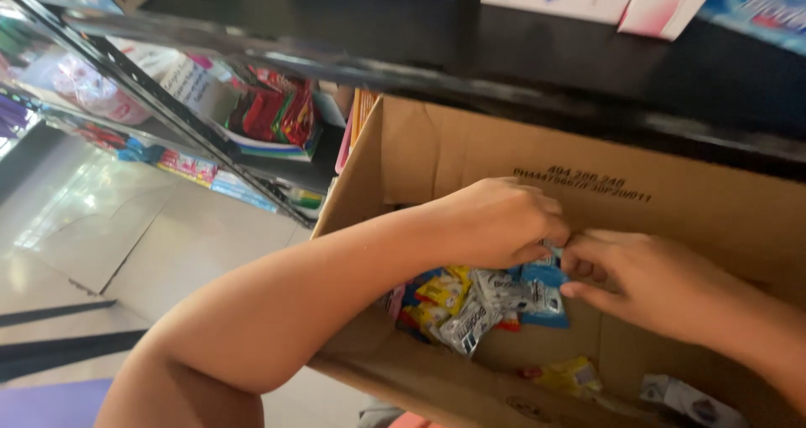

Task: The person sits on the floor and takes various soap bars and boxes from a cardboard box, placing them onto a nearby shelf. They handle multiple brands, including Bioderm, SkinWhite, Myra, and Safeguard, arranging them in neat stacks and rows on the shelf.

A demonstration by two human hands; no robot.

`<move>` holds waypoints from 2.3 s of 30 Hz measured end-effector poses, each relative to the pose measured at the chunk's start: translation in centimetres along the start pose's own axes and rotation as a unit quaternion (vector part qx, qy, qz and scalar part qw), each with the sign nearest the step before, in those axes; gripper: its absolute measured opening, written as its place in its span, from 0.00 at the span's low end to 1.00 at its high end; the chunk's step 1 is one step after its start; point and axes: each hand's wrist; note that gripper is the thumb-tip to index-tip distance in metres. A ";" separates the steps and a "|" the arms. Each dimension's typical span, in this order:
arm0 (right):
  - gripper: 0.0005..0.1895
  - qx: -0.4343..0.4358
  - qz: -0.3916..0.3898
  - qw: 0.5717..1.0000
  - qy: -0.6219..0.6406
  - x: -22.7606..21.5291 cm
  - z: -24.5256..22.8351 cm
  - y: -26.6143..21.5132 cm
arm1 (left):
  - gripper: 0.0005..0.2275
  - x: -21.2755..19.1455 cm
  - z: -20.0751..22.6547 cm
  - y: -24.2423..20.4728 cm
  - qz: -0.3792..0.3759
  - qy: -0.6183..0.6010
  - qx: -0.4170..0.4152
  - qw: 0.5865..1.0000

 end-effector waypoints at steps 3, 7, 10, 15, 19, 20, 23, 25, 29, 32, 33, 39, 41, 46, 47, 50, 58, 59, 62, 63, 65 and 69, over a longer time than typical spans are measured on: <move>0.18 0.045 -0.057 0.997 -0.030 -0.2 -0.5 0.0 | 0.08 1.2 -0.2 0.0 -0.034 -0.001 0.008 0.999; 0.18 0.032 -0.121 0.992 -0.018 1.9 1.4 0.8 | 0.09 5.4 -0.1 -0.1 -0.091 0.031 0.002 0.995; 0.20 0.017 -0.143 0.985 -0.095 3.2 2.4 1.3 | 0.08 9.1 0.9 -0.7 -0.091 0.044 0.021 0.995; 0.25 0.095 -0.284 0.945 -0.134 5.7 3.8 1.6 | 0.07 11.6 3.8 -1.9 -0.112 0.064 0.018 0.991; 0.24 0.062 -0.289 0.940 -0.174 7.6 4.4 1.8 | 0.16 12.0 5.3 -1.9 -0.141 0.024 0.004 0.990; 0.20 0.056 -0.310 0.930 -0.190 8.0 4.3 1.8 | 0.15 11.8 6.0 -2.0 -0.175 0.017 -0.010 0.984; 0.16 0.051 -0.340 0.914 -0.214 10.2 5.0 1.9 | 0.14 12.7 7.0 -2.7 -0.196 0.010 -0.035 0.980; 0.16 0.053 -0.347 0.909 -0.223 11.4 5.6 2.0 | 0.15 13.5 7.3 -2.9 -0.184 0.012 -0.047 0.982; 0.21 0.033 -0.340 0.911 -0.232 12.3 5.8 2.0 | 0.21 13.2 7.6 -2.4 -0.264 -0.001 -0.079 0.961; 0.24 0.045 -0.317 0.923 -0.213 13.1 6.4 2.1 | 0.23 13.6 7.6 -2.4 -0.295 -0.005 -0.083 0.952; 0.23 0.046 -0.313 0.924 -0.216 13.5 6.7 2.1 | 0.23 14.1 7.6 -2.6 -0.301 -0.011 -0.089 0.949; 0.23 0.027 -0.292 0.935 -0.200 14.6 7.3 2.6 | 0.17 15.8 8.6 -3.5 -0.309 0.029 -0.042 0.950; 0.24 0.021 -0.291 0.935 -0.202 14.6 7.0 2.6 | 0.17 15.5 8.8 -3.6 -0.302 0.041 -0.031 0.952; 0.23 0.029 -0.313 0.931 -0.183 14.8 6.2 2.2 | 0.19 15.5 8.7 -3.1 -0.315 -0.006 -0.058 0.947; 0.22 0.033 -0.320 0.932 -0.168 14.4 6.0 2.3 | 0.20 15.0 8.7 -3.0 -0.335 -0.003 -0.058 0.941; 0.23 0.036 -0.330 0.932 -0.144 14.4 6.1 2.5 | 0.20 14.9 8.5 -3.0 -0.350 0.006 -0.064 0.935; 0.17 -0.017 -0.343 0.916 -0.208 13.4 6.2 2.8 | 0.21 14.6 8.0 -2.4 -0.371 0.048 -0.073 0.925; 0.18 0.001 -0.346 0.915 -0.208 11.8 5.5 2.8 | 0.21 15.7 7.6 -2.5 -0.358 0.075 -0.086 0.927; 0.20 0.021 -0.337 0.924 -0.179 8.3 4.5 3.1 | 0.24 12.7 6.9 -1.3 -0.329 0.078 -0.123 0.933; 0.21 0.021 -0.324 0.934 -0.149 7.4 4.4 3.3 | 0.27 10.6 6.6 -0.8 -0.314 0.056 -0.147 0.936; 0.21 -0.011 -0.278 0.955 -0.100 6.7 4.4 3.4 | 0.28 10.0 4.4 -0.1 -0.299 0.019 -0.187 0.936; 0.22 0.007 -0.204 0.979 0.032 5.6 2.5 3.6 | 0.21 6.3 1.7 1.0 -0.296 -0.073 -0.257 0.917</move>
Point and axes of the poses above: each hand's wrist, its own y-axis towards the middle knuckle, its own x-axis out of the palm, z = x × y, and after that the axes turned 9 degrees about x, right-handed
